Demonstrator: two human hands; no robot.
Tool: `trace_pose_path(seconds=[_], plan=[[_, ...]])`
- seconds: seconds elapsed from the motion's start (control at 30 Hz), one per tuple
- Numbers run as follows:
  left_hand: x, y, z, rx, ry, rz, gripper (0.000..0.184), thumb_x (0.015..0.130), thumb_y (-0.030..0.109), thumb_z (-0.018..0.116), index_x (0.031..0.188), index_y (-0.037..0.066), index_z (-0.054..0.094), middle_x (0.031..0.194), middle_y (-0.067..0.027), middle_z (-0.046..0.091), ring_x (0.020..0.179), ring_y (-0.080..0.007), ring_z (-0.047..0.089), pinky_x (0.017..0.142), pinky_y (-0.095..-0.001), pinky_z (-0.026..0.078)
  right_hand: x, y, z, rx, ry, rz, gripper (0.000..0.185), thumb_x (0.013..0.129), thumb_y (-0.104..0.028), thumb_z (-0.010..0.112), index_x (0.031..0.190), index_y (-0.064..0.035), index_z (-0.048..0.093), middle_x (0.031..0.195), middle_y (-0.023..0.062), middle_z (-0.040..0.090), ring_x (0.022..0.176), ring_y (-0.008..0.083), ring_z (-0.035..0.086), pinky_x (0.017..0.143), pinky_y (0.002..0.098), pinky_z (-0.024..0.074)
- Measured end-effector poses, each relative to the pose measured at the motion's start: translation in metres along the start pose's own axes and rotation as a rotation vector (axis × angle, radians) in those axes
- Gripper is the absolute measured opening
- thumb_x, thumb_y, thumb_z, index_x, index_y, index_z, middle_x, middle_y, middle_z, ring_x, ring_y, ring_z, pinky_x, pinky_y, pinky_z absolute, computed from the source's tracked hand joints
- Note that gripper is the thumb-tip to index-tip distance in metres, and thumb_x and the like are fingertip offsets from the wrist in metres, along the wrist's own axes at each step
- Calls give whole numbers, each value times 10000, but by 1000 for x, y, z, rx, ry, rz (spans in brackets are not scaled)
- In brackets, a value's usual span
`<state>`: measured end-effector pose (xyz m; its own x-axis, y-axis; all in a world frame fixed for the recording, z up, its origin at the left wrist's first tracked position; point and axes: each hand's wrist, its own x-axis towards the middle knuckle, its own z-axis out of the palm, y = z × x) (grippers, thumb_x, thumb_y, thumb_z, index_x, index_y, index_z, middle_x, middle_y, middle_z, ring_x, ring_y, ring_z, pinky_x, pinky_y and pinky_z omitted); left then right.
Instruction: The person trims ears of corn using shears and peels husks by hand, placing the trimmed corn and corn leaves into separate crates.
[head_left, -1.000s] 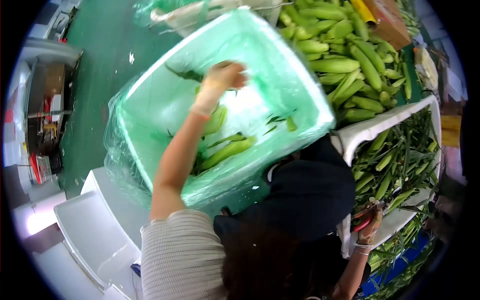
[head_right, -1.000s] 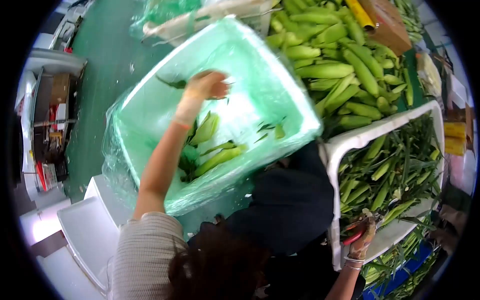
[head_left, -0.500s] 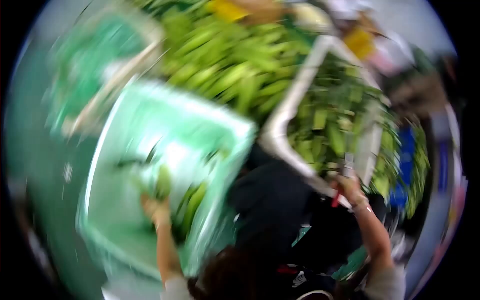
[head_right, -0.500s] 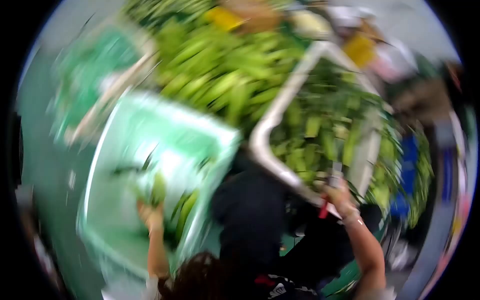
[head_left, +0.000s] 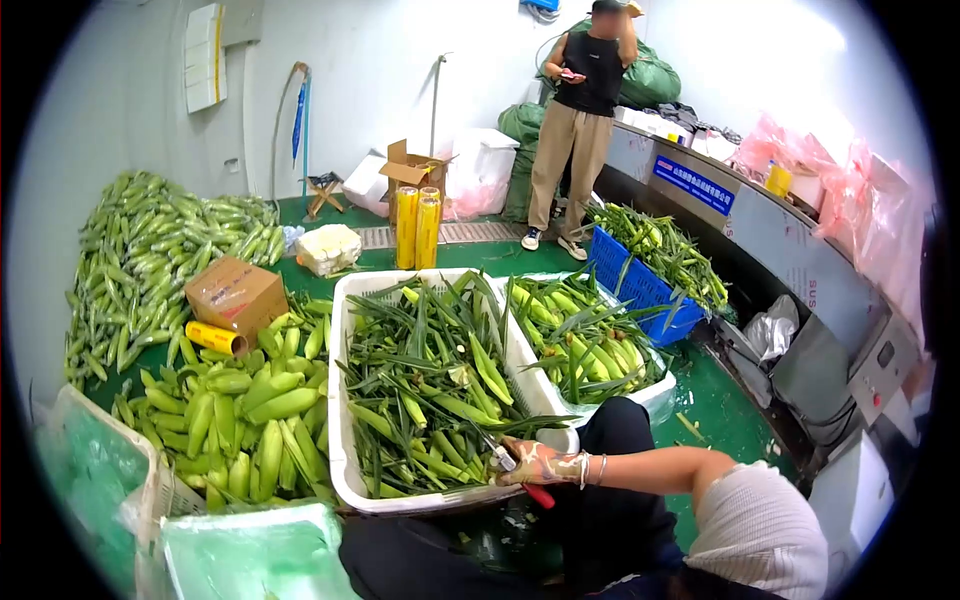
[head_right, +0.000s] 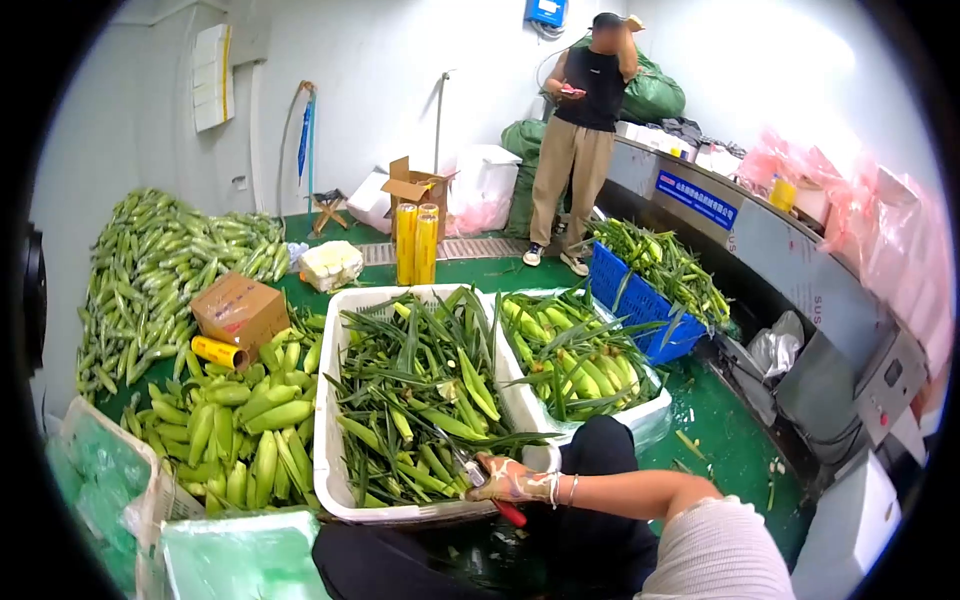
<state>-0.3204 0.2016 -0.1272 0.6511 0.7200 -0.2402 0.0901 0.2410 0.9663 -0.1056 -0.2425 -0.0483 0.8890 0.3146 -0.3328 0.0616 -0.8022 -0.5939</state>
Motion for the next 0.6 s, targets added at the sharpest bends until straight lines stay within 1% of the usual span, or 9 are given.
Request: trace_pose_path(seconds=[0.07, 0.13, 0.17, 0.2, 0.3, 0.4, 0.47, 0.53, 0.6], plan=[[-6, 15, 5, -83, -23, 83, 743, 919, 416, 496, 1469, 139, 81, 1458, -140, 299, 1290, -246, 361, 935, -372, 457, -3, 23, 5, 43, 84, -79, 669, 713, -469, 678, 1077, 50, 464, 982, 240, 581, 921, 345, 572, 788, 392, 449], [27, 23, 12, 614, 335, 431, 404, 918, 190, 528, 1293, 51, 467, 1212, -141, 558, 963, -225, 589, 831, -310, 483, -14, 29, 6, 145, 112, -94, 639, 721, -441, 696, 1079, 38, 470, 980, 235, 578, 911, 338, 570, 790, 399, 445], [96, 5, 6, 117, 290, 435, 512, 929, 218, 503, 1343, -48, 362, 1337, -176, 457, 1132, -259, 506, 980, -345, 396, -18, 29, 4, 130, 103, -64, 628, 721, -442, 696, 1077, 27, 477, 979, 230, 578, 903, 329, 569, 789, 398, 444], [78, 47, 58, 268, 417, 606, 501, 919, 234, 539, 1319, -37, 406, 1305, -163, 492, 1108, -245, 514, 967, -345, 397, -23, 24, 4, 120, 91, -39, 618, 722, -443, 696, 1075, 16, 484, 979, 225, 577, 895, 320, 567, 787, 396, 444], [54, 129, 195, 188, 153, 753, 458, 880, 169, 593, 1262, -49, 467, 1245, -189, 535, 1096, -280, 528, 947, -345, 402, -44, -12, -12, 70, 48, 50, 625, 696, -428, 721, 1084, -4, 476, 900, 192, 614, 861, 299, 603, 763, 383, 464], [26, 170, 264, 382, -718, 753, 654, 823, 136, 627, 1375, -14, 311, 1364, -192, 411, 1244, -281, 410, 1027, -374, 316, -57, -18, -19, 3, 25, 81, 676, 684, -474, 716, 1090, 8, 472, 901, 212, 619, 847, 342, 609, 750, 396, 469], [11, 175, 258, 276, -848, 744, 781, 793, 144, 641, 1427, 13, 203, 1431, -180, 312, 1305, -282, 330, 1050, -407, 278, -63, -18, -22, -125, 52, 44, 709, 686, -473, 723, 1101, 30, 446, 881, 208, 623, 836, 324, 615, 747, 388, 481], [18, 152, 214, -13, -699, 731, 871, 792, 444, 611, 1449, 63, 184, 1473, -113, 255, 1273, -316, 363, 1022, -446, 312, -66, -11, -25, -130, 33, 90, 708, 679, -503, 723, 1078, 20, 462, 871, 205, 619, 844, 328, 616, 750, 393, 478], [41, 100, 149, -186, -339, 625, 876, 749, 523, 594, 1403, 34, 279, 1416, -147, 339, 1229, -311, 402, 983, -434, 329, -66, 3, -16, -92, 73, 142, 675, 682, -503, 721, 1058, 3, 480, 871, 194, 615, 847, 323, 613, 754, 389, 472]])
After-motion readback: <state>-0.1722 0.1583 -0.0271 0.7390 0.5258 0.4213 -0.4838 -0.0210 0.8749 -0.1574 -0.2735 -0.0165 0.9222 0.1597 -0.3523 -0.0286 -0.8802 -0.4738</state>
